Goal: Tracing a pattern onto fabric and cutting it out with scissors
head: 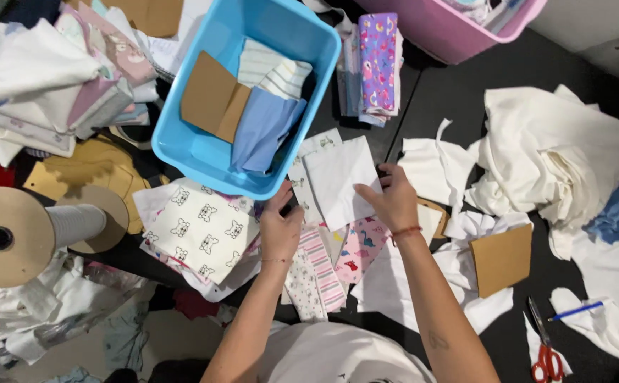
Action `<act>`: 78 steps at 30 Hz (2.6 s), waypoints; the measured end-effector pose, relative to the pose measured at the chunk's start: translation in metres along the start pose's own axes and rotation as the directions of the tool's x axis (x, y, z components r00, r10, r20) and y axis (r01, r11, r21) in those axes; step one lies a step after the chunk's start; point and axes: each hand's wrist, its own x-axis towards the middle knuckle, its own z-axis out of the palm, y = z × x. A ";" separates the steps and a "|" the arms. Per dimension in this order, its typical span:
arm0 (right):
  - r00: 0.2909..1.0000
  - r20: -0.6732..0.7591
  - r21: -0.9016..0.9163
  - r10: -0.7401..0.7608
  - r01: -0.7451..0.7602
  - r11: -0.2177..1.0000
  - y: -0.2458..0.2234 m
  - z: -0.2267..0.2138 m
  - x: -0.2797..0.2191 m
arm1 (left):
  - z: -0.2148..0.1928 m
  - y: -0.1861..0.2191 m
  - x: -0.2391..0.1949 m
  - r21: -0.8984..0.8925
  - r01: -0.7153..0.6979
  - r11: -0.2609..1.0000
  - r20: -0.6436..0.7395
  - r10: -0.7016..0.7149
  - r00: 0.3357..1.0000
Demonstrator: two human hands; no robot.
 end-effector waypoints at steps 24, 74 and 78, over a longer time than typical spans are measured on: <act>0.980 0.005 0.196 -0.197 0.192 0.962 -0.026 0.009 -0.006 | 0.002 -0.001 0.004 -0.371 0.132 0.919 -0.094 -0.179 0.979; 1.000 0.025 0.538 0.008 -0.021 0.842 -0.013 -0.126 -0.043 | 0.007 0.078 -0.040 0.167 -0.145 0.975 0.461 0.053 0.886; 0.758 -0.524 -0.003 -0.390 0.456 0.890 -0.025 -0.120 0.021 | -0.010 0.064 -0.037 0.148 -0.179 0.973 0.388 0.109 0.915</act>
